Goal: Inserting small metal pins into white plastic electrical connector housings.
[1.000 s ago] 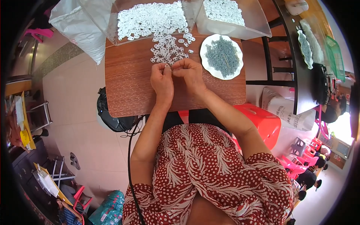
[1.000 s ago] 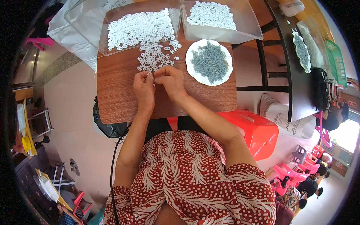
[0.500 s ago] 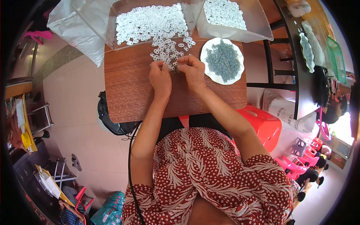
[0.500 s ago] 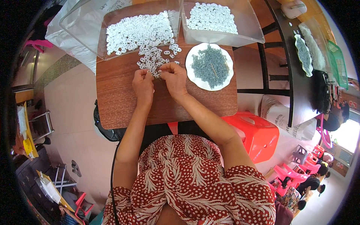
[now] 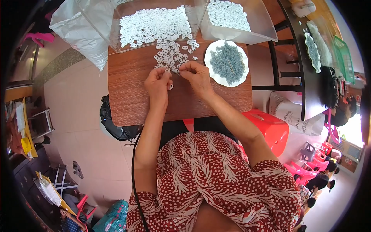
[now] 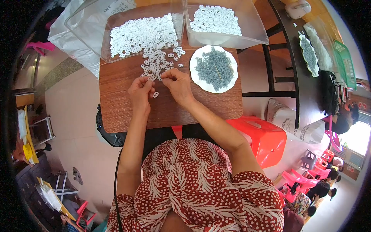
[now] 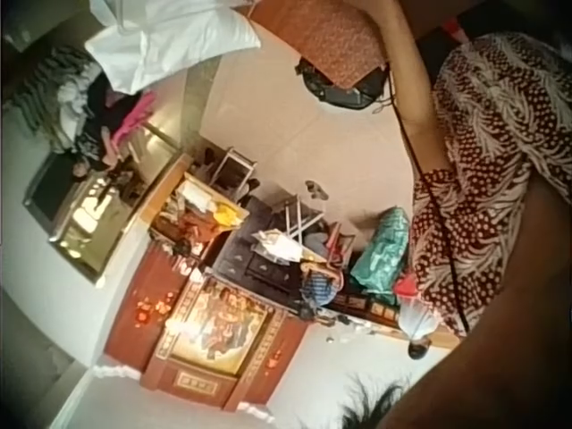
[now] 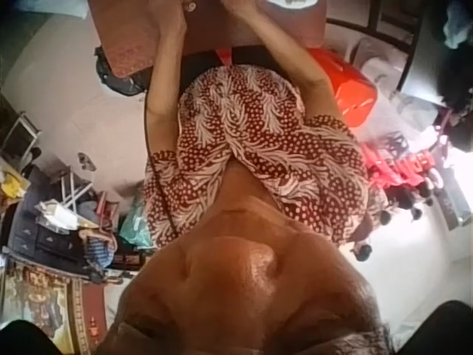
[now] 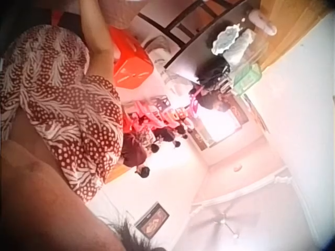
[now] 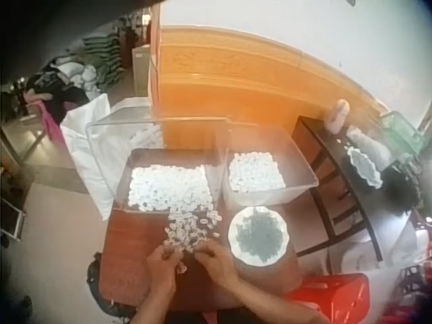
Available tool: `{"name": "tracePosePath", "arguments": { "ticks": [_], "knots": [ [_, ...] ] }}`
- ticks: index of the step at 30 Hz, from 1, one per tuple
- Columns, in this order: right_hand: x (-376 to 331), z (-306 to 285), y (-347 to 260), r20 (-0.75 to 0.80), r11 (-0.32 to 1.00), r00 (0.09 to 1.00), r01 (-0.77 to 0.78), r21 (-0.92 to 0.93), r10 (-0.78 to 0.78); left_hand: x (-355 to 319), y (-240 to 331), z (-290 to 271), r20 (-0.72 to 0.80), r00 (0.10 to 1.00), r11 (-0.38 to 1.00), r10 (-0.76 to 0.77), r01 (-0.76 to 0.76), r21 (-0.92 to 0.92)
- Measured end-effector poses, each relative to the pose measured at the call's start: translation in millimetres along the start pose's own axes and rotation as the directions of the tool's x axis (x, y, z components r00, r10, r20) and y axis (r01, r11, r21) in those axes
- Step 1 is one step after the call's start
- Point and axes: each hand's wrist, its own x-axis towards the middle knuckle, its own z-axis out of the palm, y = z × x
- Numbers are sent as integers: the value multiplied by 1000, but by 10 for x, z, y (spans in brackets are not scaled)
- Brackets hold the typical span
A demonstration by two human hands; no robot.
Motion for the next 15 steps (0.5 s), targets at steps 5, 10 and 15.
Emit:
{"name": "tracePosePath", "arguments": {
  "ticks": [5,10,15],
  "knots": [
    [-206,86,-297,93,990,996,-23,142,10,-366,131,-94,90,994,977,-65,82,-196],
    [-359,98,-364,199,998,979,29,61,-40,-591,226,-116,154,987,971,-40,75,-227],
    [-475,97,-434,163,975,978,159,-153,-134,-733,246,-115,182,983,967,-28,73,-245]
  ]
}}
